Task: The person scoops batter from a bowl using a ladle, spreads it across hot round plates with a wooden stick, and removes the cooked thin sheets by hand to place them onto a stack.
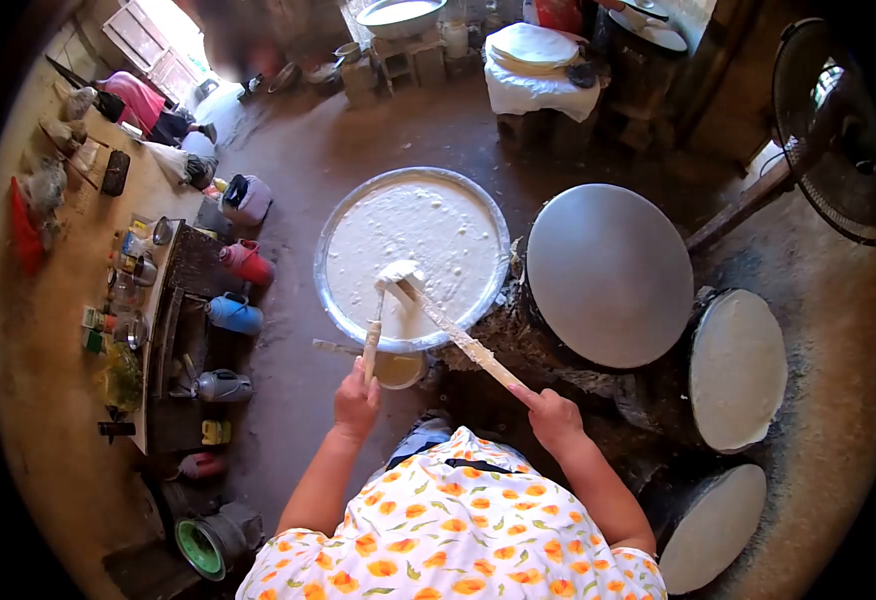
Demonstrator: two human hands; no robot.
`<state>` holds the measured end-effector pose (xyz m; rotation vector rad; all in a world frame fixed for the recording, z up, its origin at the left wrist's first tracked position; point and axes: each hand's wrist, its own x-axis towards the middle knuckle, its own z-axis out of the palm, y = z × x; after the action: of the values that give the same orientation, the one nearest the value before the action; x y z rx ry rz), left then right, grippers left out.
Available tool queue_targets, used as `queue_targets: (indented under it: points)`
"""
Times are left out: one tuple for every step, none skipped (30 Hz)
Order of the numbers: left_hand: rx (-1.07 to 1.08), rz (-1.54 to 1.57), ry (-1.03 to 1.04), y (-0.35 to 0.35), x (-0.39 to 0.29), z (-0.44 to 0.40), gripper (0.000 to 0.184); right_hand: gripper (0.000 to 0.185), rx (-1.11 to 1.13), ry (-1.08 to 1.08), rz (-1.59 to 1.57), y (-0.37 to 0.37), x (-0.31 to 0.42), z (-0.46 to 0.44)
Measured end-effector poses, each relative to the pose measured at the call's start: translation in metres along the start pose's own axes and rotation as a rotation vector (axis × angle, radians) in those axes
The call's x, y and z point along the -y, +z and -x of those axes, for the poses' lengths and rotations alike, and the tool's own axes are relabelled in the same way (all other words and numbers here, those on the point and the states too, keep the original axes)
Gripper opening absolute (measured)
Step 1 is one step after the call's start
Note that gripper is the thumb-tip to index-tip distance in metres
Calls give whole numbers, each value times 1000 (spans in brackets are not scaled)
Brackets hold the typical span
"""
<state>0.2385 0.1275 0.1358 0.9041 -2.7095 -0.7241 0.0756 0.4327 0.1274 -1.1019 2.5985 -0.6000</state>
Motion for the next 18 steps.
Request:
queue_targets:
  points:
    - [-54,59,17,-4,-2,0,44,55,-1,-1,-4,2,-1,1]
    - [-108,120,33,-8,-3,-1,44,55,-1,10,-20,4,-4,2]
    - [-109,120,32,-13,-3,-3,44,54,-1,21,-34,5,-7,3]
    - [-151,153,84,-19,-3,-4,44,54,0,19,-32,5,-8,5]
    - [-194,188,135,-22,-1,-5,44,54,6,51,-61,3,-8,7]
    - [-196,193,133,-24,4,-6,44,53,12,83,-87,2,-8,8]
    - [-224,196,155,-26,10,-6,46,53,12,80,-81,2,-7,9]
    - [-254,199,176,-29,14,-8,48,53,27,108,-90,1,-5,8]
    - [-263,204,174,-31,16,-10,48,53,42,134,-99,2,-4,7]
    - [-252,335,121,-37,14,-12,39,53,40,125,-91,4,-3,6]
    - [-243,464,69,-45,9,-14,32,53,25,123,-110,8,-4,4]
    - [-254,467,66,-53,2,-17,32,53,12,121,-130,12,-3,3]
    - [-162,670,-39,-65,-10,-20,27,53,13,113,-123,13,-1,0]
    - [-64,871,-144,-70,-16,-21,22,53,-5,120,-164,14,1,-1]
    - [-71,877,-144,-63,-11,-24,22,52,-24,127,-204,14,2,-3]
    - [23,1006,-233,-50,-1,-29,20,52,-25,119,-197,13,5,-3]
    - [118,1132,-319,-43,4,-35,18,52,-19,132,-208,11,6,-5]
    - [100,1136,-314,-38,6,-39,18,51,-13,139,-221,10,8,-9]
